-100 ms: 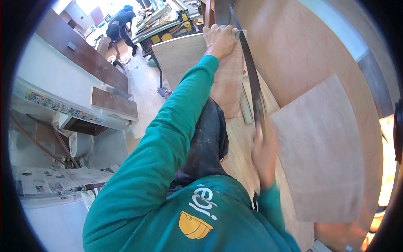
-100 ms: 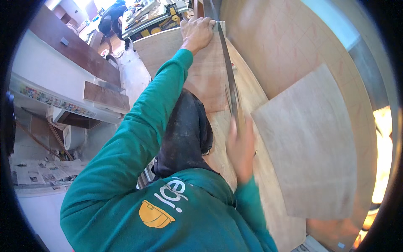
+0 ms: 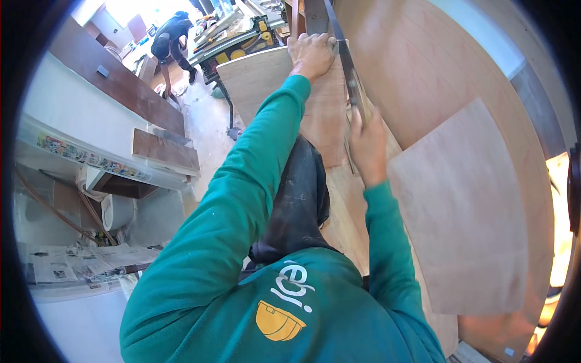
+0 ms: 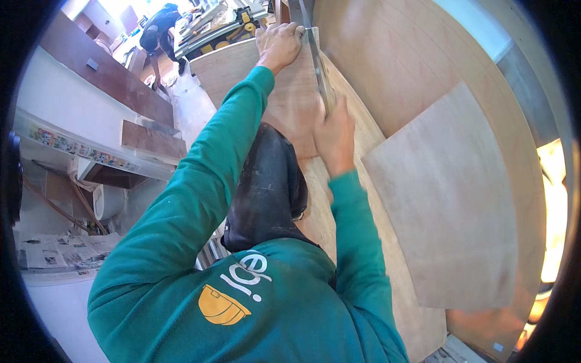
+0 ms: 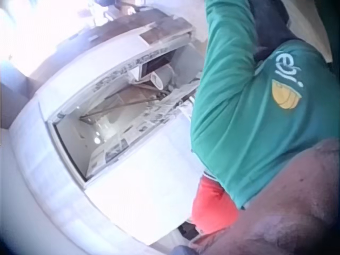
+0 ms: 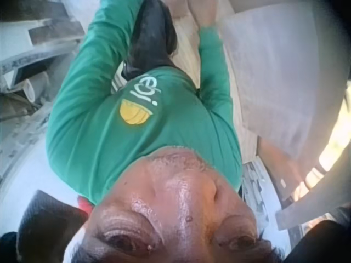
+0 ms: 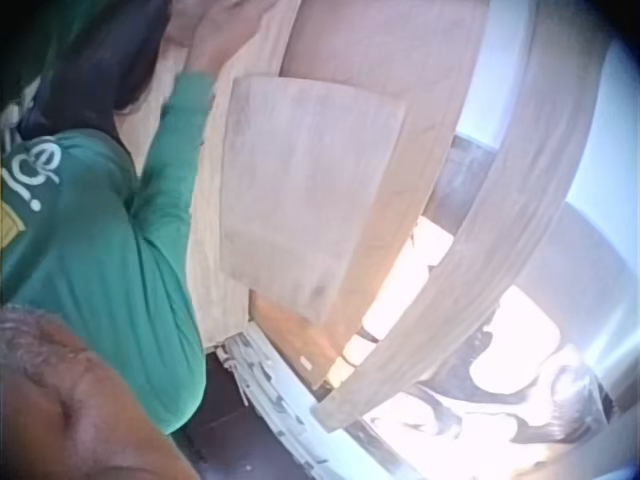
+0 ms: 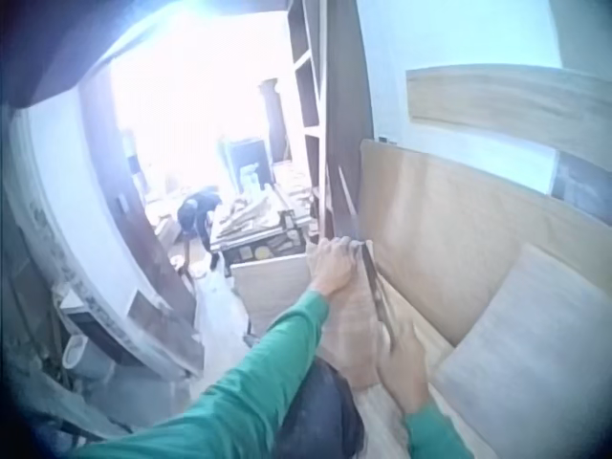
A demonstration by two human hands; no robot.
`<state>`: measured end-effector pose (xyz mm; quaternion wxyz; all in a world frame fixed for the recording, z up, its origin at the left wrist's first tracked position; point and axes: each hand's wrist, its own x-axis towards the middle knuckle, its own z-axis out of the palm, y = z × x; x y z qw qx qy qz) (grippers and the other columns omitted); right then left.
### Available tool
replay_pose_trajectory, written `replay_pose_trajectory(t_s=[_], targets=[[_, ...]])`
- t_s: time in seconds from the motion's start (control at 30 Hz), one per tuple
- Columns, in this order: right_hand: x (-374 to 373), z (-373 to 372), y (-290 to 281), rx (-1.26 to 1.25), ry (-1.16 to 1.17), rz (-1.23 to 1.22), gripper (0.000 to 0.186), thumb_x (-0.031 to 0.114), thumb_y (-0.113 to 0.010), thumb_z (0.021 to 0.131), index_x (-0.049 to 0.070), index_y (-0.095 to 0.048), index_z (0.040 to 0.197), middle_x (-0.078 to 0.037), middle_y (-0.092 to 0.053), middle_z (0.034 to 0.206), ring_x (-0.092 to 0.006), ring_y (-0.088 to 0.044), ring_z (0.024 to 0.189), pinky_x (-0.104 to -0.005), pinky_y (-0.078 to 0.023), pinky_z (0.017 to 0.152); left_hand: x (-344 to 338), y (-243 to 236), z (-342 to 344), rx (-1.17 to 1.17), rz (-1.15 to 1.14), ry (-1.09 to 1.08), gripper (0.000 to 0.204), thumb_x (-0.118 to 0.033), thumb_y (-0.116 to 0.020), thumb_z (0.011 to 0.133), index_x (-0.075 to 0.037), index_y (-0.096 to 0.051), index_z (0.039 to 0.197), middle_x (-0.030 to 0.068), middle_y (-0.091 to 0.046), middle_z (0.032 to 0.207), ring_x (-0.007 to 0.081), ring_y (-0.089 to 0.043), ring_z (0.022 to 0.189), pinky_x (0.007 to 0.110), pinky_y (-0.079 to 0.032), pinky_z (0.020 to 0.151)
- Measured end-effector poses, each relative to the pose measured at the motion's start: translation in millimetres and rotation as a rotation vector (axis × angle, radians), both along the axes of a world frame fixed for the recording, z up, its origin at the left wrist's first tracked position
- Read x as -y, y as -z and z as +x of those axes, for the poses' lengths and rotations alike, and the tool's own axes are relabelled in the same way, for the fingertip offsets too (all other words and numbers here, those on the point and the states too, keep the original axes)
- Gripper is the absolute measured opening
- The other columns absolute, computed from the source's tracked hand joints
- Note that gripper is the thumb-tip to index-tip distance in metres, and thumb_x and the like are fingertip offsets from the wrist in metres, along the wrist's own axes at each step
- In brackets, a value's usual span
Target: The person uses a hand saw to cut a piece of plywood on a workbench. They guide the saw along a marked line, then lift the cut piece and place it aside. The person also handles a smaller rectangular piece of wood, moving it on the workbench.
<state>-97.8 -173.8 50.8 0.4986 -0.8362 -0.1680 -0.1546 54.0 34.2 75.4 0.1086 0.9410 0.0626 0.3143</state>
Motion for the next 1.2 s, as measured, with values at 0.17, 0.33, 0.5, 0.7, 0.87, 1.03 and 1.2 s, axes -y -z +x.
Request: replay_pose_trajectory(t_s=[0.17, 0.33, 0.5, 0.7, 0.87, 1.03, 1.2], targets=[[-20.3, -20.0, 7.1, -0.047, 0.010, 0.048, 0.029, 0.023, -0.061, 0.104, 0.002, -0.056, 0.123, -0.032, -0.068, 0.095, -0.0519, -0.067, 0.089, -0.0549, -0.051, 0.072, -34.0, -4.0, -1.0, -0.039, 0.077, -0.039, 0.037, -0.039, -0.047, 0.103, -0.019, -0.078, 0.106, 0.0052, -0.077, 0.110, 0.0295, -0.066, 0.110, 0.053, -0.037, 0.097], [76.1, -177.6, 9.1, -0.249, 0.018, -0.044, 0.030, 0.013, -0.061, 0.103, 0.001, -0.058, 0.131, -0.025, -0.069, 0.088, -0.0425, -0.072, 0.081, -0.0421, -0.054, 0.069, -40.5, 8.7, -3.7, 0.027, 0.081, -0.047, 0.036, -0.039, -0.048, 0.102, -0.019, -0.078, 0.103, 0.0056, -0.078, 0.106, 0.0295, -0.067, 0.106, 0.052, -0.038, 0.095], [83.6, -170.3, -14.5, -0.319, 0.068, -0.104, 0.029, 0.014, -0.061, 0.103, 0.001, -0.059, 0.129, -0.025, -0.068, 0.083, -0.0367, -0.073, 0.075, -0.0417, -0.053, 0.066, -30.6, 6.4, -10.2, -0.017, 0.097, -0.034, 0.036, -0.039, -0.047, 0.103, -0.020, -0.077, 0.104, 0.0041, -0.077, 0.105, 0.0284, -0.067, 0.105, 0.051, -0.039, 0.091], [0.5, -22.7, 3.4, -0.066, -0.010, 0.037, 0.024, 0.019, -0.060, 0.104, -0.001, -0.056, 0.118, -0.030, -0.068, 0.088, -0.0513, -0.067, 0.083, -0.0514, -0.052, 0.068, -21.2, -0.4, -13.0, -0.031, 0.071, -0.004, 0.037, -0.039, -0.043, 0.105, -0.021, -0.076, 0.108, 0.0039, -0.076, 0.111, 0.0316, -0.067, 0.106, 0.053, -0.039, 0.091], [3.3, -53.4, 2.1, -0.109, -0.023, 0.034, 0.023, 0.019, -0.060, 0.104, 0.000, -0.057, 0.117, -0.030, -0.068, 0.091, -0.0511, -0.067, 0.086, -0.0504, -0.052, 0.069, -38.7, -1.5, -15.6, -0.049, 0.081, -0.045, 0.038, -0.039, -0.043, 0.105, -0.019, -0.076, 0.105, 0.0059, -0.076, 0.109, 0.0325, -0.068, 0.106, 0.053, -0.039, 0.091], [88.1, -172.3, 6.2, -0.204, 0.041, -0.067, 0.026, 0.013, -0.059, 0.104, 0.000, -0.060, 0.127, -0.023, -0.069, 0.091, -0.0388, -0.072, 0.083, -0.0435, -0.054, 0.073, -32.1, 4.6, -7.9, -0.011, 0.072, -0.044, 0.037, -0.039, -0.044, 0.105, -0.019, -0.076, 0.105, 0.0058, -0.077, 0.109, 0.0317, -0.068, 0.106, 0.053, -0.039, 0.093], [44.0, -94.7, 10.6, -0.262, -0.016, -0.029, 0.022, 0.016, -0.059, 0.105, 0.000, -0.059, 0.120, -0.026, -0.068, 0.090, -0.0441, -0.070, 0.084, -0.0459, -0.053, 0.071, -33.6, 8.4, -12.9, -0.017, 0.080, -0.048, 0.037, -0.039, -0.043, 0.105, -0.022, -0.076, 0.112, 0.0046, -0.076, 0.109, 0.0311, -0.068, 0.106, 0.053, -0.038, 0.094]])
